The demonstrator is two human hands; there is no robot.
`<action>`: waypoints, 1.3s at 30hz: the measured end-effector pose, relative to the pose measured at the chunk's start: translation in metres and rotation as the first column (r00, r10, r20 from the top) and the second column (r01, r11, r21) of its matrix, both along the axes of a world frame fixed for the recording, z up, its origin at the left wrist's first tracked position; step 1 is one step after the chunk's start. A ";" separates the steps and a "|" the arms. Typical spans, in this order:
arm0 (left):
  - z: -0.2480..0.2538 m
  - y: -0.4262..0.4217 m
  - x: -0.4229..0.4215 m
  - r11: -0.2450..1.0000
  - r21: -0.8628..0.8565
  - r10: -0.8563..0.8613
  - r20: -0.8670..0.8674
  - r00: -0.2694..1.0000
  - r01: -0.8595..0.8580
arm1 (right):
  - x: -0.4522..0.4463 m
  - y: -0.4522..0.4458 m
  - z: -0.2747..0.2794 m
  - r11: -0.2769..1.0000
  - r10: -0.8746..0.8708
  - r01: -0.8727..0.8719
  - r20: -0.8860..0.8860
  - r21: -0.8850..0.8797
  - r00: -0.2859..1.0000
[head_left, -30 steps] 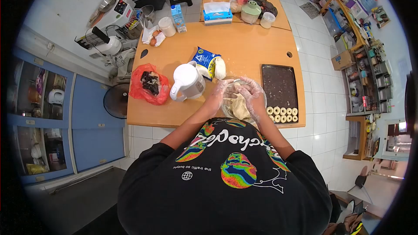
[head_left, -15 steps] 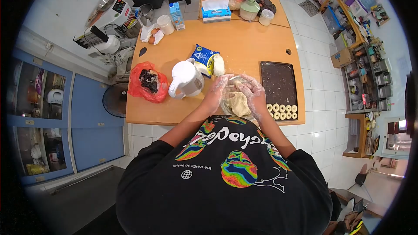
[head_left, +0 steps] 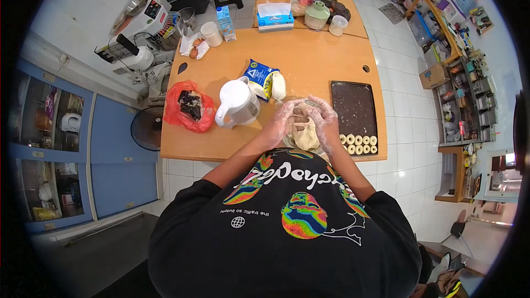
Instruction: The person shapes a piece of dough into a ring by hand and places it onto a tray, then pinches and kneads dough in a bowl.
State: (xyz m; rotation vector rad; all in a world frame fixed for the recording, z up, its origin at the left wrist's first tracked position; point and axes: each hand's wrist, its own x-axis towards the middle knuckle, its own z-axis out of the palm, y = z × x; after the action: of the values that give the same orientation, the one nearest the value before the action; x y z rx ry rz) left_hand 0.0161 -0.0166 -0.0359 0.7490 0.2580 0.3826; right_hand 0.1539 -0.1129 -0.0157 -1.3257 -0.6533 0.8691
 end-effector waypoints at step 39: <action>0.011 -0.002 -0.010 0.979 0.169 0.124 -0.025 0.992 -0.118 | -0.010 -0.006 0.007 0.999 -0.027 0.023 -0.087 -0.047 0.996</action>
State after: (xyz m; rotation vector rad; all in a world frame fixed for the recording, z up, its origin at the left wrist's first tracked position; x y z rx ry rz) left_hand 0.0062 -0.0191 -0.0251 0.9081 0.3081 0.5113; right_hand 0.1439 -0.1192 -0.0083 -1.3260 -0.5502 0.9214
